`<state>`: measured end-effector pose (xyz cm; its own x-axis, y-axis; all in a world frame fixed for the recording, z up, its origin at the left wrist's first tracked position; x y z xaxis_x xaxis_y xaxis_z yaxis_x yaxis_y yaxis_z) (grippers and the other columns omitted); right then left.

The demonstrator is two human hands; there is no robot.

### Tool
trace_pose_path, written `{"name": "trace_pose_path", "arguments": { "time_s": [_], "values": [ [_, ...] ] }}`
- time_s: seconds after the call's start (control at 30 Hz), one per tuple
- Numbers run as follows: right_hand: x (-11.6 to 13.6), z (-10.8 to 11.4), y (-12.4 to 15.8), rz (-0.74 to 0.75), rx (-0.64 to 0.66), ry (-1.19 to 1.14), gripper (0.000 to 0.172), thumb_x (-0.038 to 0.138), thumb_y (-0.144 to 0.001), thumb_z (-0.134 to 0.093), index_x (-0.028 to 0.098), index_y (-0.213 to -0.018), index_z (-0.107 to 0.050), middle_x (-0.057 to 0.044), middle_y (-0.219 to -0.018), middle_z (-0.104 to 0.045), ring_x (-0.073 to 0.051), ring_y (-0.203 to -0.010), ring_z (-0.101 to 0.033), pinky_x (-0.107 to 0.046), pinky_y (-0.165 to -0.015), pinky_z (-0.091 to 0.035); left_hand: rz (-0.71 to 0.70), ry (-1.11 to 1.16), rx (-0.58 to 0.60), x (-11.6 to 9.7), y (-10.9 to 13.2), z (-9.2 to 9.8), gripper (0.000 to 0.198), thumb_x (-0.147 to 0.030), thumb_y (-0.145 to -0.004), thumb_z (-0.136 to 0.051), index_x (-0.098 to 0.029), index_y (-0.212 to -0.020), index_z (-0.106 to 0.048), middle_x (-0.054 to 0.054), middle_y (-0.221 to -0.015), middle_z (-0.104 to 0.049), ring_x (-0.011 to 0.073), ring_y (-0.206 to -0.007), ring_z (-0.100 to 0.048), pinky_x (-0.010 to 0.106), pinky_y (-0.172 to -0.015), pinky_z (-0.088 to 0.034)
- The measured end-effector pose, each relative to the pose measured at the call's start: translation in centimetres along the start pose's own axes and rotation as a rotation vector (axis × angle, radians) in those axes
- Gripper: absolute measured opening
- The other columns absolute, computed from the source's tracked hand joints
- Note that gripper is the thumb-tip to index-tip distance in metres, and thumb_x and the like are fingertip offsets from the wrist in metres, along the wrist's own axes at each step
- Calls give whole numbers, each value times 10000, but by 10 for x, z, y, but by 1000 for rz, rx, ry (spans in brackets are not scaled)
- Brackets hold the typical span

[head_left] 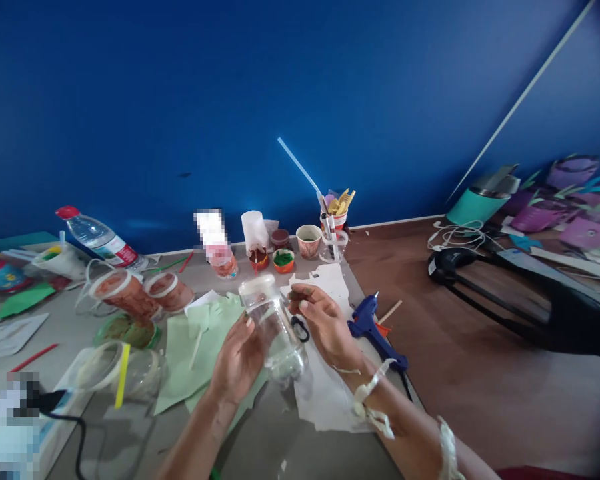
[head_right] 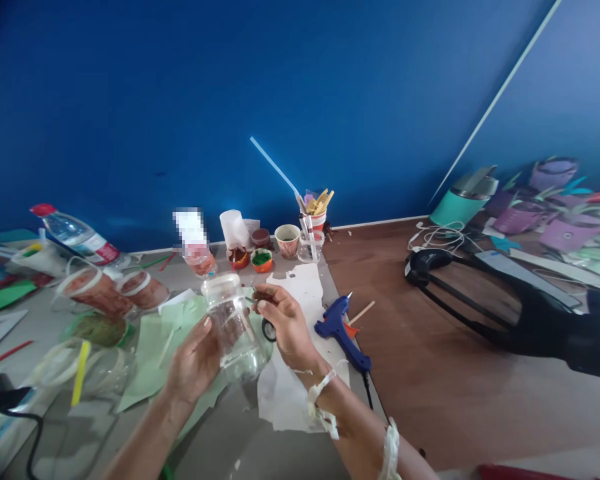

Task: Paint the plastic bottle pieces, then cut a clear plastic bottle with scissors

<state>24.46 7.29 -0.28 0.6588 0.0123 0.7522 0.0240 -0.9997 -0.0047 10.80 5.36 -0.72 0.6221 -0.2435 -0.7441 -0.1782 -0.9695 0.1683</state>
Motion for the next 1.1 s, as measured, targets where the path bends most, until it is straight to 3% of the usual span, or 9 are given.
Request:
{"name": "trace_pose_path", "arguments": {
  "time_s": [0.17,0.3,0.47,0.6,0.8,0.97,1.1],
  "values": [
    [-2,-3,2,-41,5,95,263,298,-687,-738,192,-921,-681,-20,-858,-666,-134,-714,-565,-290,-733,-435,-28,36,-81,-3,-4,11,269,-266,-726,-735,-161,-970,-697,64,-911,-748,225,-892,-692,343,-881,-532],
    [1,-7,4,-11,45,201,277,289,-705,-710,202,-965,-670,-20,-882,-651,-144,-773,-568,-288,-742,-436,-54,26,-87,-5,-7,16,278,-233,-722,-731,-157,-987,-698,75,-947,-748,216,-857,-696,326,-837,-540],
    [17,-12,8,209,76,486,238,254,-763,-623,216,-995,-659,-38,-994,-582,-172,-881,-572,-311,-777,-452,-18,13,-51,2,-6,12,363,-241,-728,-713,-154,-1077,-669,95,-1007,-736,266,-978,-678,396,-904,-514],
    [26,-24,14,370,146,639,250,189,-788,-564,224,-1023,-644,-49,-1023,-580,-176,-918,-581,-329,-826,-467,-21,-1,-42,5,-6,12,347,-257,-751,-693,-163,-1083,-655,91,-1040,-727,263,-1013,-666,389,-911,-505],
    [26,-36,22,441,206,747,125,154,-799,-569,213,-861,-660,-77,-1044,-574,-223,-1098,-543,-369,-918,-449,-5,26,-127,6,-11,28,239,-297,-759,-701,-152,-945,-669,67,-949,-738,258,-990,-674,366,-899,-507],
    [22,-21,17,402,69,681,154,183,-831,-531,215,-955,-617,-50,-960,-575,-163,-849,-583,-311,-770,-479,56,52,-25,14,-11,17,300,-321,-737,-730,-162,-987,-682,70,-975,-741,270,-992,-676,393,-932,-493],
    [9,-8,10,232,-1,605,294,280,-818,-574,210,-1099,-519,-8,-829,-551,-144,-711,-546,-280,-644,-463,83,29,69,21,-8,8,328,-335,-796,-679,-180,-1086,-677,78,-1039,-732,266,-1026,-664,399,-959,-476]
  ]
}}
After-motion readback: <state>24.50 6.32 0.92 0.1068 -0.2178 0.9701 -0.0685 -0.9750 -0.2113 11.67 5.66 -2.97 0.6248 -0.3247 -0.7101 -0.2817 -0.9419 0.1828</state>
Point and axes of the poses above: each hand's wrist, its own y-axis away from the middle knuckle, its own z-axis out of the back of the hand, x = y × z, the point moved 9 cm from there along -y, towards the middle knuckle
